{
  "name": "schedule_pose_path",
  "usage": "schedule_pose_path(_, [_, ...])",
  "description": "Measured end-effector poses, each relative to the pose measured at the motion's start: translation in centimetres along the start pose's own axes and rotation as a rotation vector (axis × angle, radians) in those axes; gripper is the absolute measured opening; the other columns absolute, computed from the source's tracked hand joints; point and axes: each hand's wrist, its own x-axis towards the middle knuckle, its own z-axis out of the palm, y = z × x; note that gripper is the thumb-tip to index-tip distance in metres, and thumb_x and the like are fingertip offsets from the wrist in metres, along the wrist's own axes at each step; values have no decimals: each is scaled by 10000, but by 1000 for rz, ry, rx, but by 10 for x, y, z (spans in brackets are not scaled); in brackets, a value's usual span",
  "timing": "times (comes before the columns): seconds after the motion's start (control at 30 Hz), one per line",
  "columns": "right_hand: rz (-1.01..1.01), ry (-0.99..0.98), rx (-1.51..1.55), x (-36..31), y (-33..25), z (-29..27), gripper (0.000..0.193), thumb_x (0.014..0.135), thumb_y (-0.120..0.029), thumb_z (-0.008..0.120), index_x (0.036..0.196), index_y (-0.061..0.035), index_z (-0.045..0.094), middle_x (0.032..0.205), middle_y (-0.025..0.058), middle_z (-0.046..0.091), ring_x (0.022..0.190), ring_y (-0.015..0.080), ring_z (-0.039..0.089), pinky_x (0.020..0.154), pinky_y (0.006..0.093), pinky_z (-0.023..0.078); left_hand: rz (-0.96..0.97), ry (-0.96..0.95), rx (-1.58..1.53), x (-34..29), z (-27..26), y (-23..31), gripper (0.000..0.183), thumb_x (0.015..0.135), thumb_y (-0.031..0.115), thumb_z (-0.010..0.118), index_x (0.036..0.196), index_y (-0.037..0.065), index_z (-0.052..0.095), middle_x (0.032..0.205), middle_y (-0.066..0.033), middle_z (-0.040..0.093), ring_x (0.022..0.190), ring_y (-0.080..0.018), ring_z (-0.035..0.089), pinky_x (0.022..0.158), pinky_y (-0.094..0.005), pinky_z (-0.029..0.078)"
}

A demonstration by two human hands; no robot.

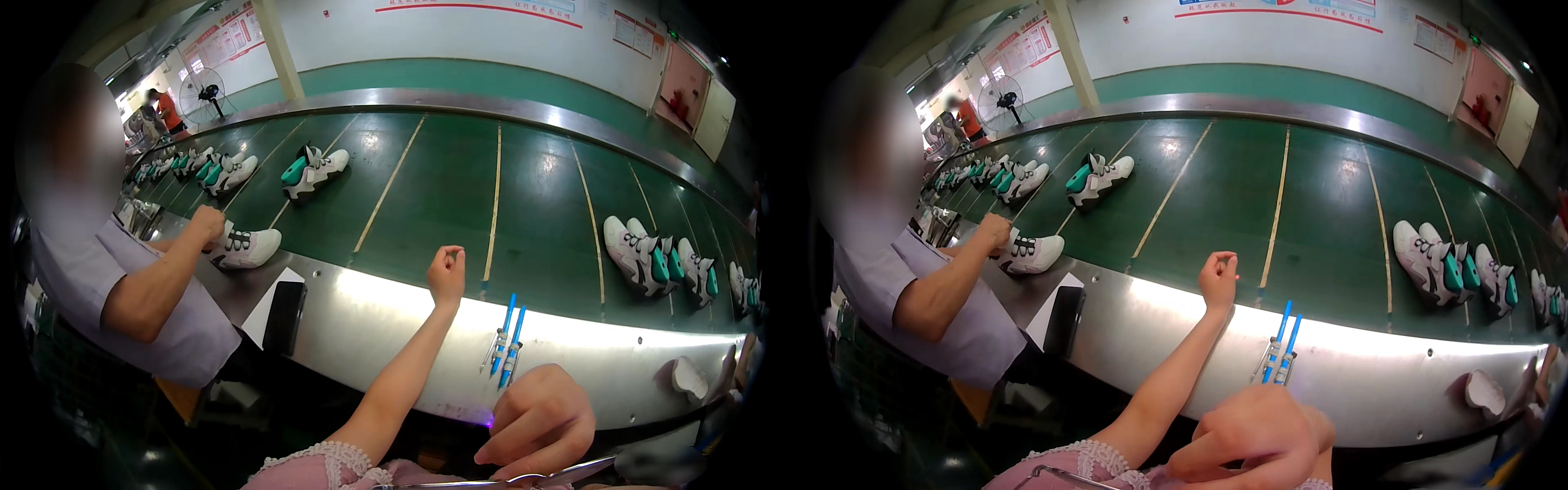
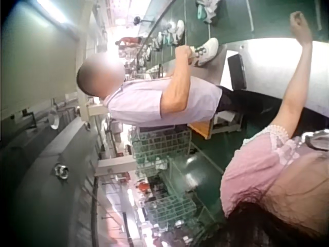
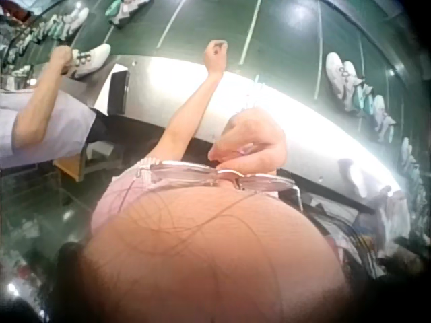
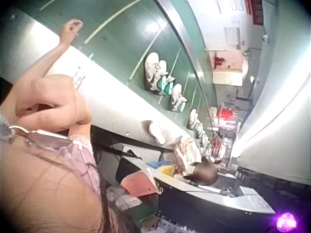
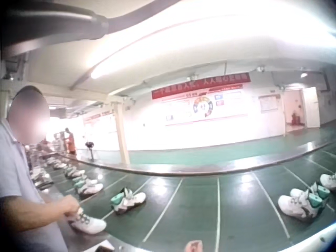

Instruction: The person uses a pair of blue-handled pliers to trim excess material from the heel area of white sneakers with teal accents. The person picks up shoes from a moving conveyor belt, performs the trimming action, and places the shoes back on the belt. The task is performed repeatedly on multiple units in a factory setting.

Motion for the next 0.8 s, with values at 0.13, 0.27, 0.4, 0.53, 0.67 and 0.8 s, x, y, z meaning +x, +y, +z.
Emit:
schedule_pose_path(0.13, [57,231,-81,-25,5,41,293,801,-254,570,1048,-96,582,1008,184,579,830,278,560,815,322,385,-8,-18,32,3,-6,1,75,827,81,571,843,16,603,502,45,364,469,-31,360,492,-210,443])
schedule_pose_path(0.27, [-11,-17,-257,9,6,1,201,726,43,621,897,-56,653,864,152,613,647,169,548,540,223,462,-10,-46,-21,3,-3,2,84,817,92,578,842,18,606,501,29,377,472,-47,363,489,-224,411])
schedule_pose_path(0.4, [-72,552,-121,-4,22,13,81,846,-100,565,884,-101,637,882,99,605,856,227,577,880,412,429,-56,-54,-40,3,-2,0,93,815,114,582,843,28,606,501,19,388,480,-63,385,483,-233,378])
schedule_pose_path(0.53, [329,534,484,12,-8,25,293,925,-263,410,931,-62,623,922,153,594,980,321,555,948,518,354,-54,-46,-70,3,-7,10,69,819,64,570,835,7,605,508,45,368,472,-20,340,467,-210,461])
schedule_pose_path(0.67, [177,339,640,-18,3,28,239,884,-308,511,994,-114,597,1020,164,576,944,308,549,937,469,364,-100,-68,-56,5,-13,8,105,827,144,581,861,48,607,506,3,430,495,-92,523,489,-238,406])
schedule_pose_path(0.8, [279,653,596,10,-36,40,263,879,-319,533,1022,-105,586,988,153,580,954,306,545,933,458,366,-96,-64,-11,8,-19,5,137,842,184,576,893,59,596,504,-6,450,503,-111,560,483,-246,399])
